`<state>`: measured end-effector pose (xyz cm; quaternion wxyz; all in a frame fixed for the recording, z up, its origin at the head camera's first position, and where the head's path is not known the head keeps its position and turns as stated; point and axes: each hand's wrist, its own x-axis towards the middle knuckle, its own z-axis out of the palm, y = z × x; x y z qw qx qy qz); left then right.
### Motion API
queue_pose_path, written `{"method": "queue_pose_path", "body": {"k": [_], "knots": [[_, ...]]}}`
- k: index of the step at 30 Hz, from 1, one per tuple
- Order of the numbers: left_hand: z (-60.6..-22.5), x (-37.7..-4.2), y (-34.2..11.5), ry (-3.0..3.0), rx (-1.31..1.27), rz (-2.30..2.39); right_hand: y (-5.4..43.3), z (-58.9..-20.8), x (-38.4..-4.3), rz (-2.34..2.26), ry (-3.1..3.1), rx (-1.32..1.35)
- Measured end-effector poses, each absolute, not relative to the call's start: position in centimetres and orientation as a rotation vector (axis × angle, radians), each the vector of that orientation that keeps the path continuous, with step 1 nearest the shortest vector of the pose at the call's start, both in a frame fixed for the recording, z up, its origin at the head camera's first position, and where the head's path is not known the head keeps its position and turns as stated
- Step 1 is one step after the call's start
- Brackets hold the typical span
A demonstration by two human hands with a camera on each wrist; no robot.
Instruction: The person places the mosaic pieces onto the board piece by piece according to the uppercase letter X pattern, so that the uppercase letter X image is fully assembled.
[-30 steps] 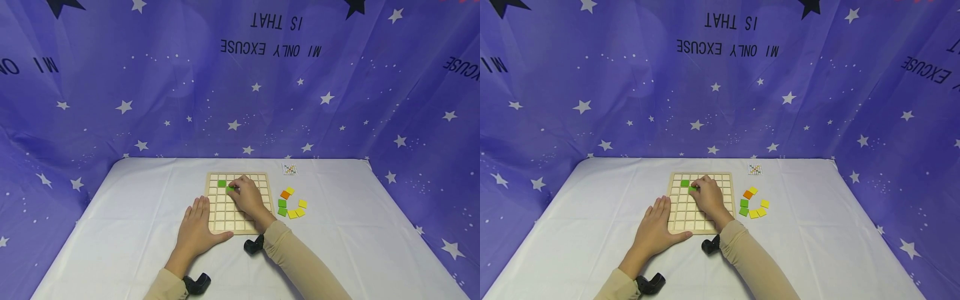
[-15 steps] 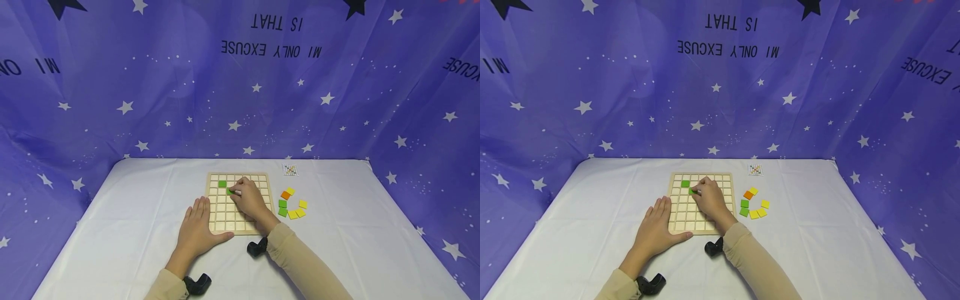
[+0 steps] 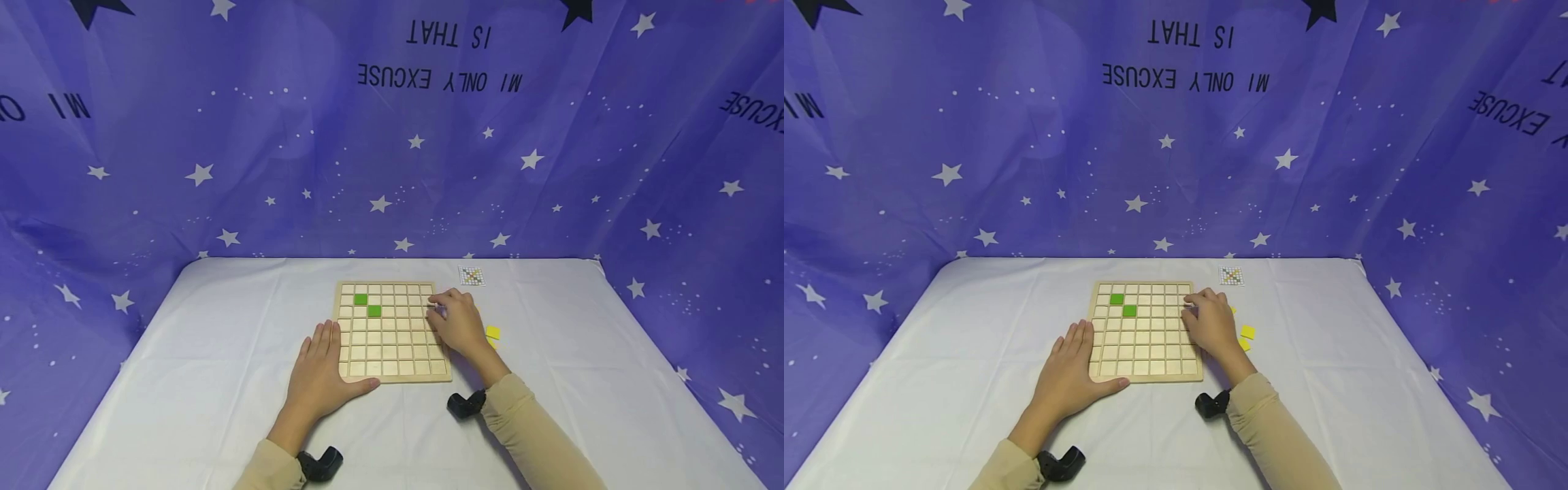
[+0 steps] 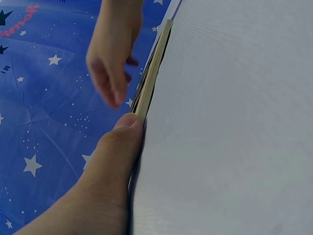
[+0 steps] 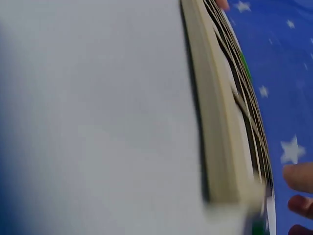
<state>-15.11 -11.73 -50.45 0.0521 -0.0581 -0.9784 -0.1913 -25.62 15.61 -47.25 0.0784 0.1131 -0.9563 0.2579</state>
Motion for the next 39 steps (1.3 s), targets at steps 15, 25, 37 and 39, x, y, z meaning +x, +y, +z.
{"method": "queue_pose_path", "body": {"k": [15,25,37,39], "knots": [[-50.6,-15.1,-11.9,-2.977,-0.18,-0.572,21.9,-47.8,-25.7,0.698,-2.976,0.144],[-50.7,-15.2,-11.9,-2.973,-0.185,-0.576,21.5,-47.7,-25.7,0.8,-2.952,0.19],[-50.6,-15.2,-11.9,-2.977,-0.19,-0.558,16.5,-46.6,-25.2,1.124,-2.843,0.36],[-50.5,-15.1,-11.9,-2.975,-0.186,-0.558,15.1,-46.6,-25.0,1.165,-2.841,0.383]]}}
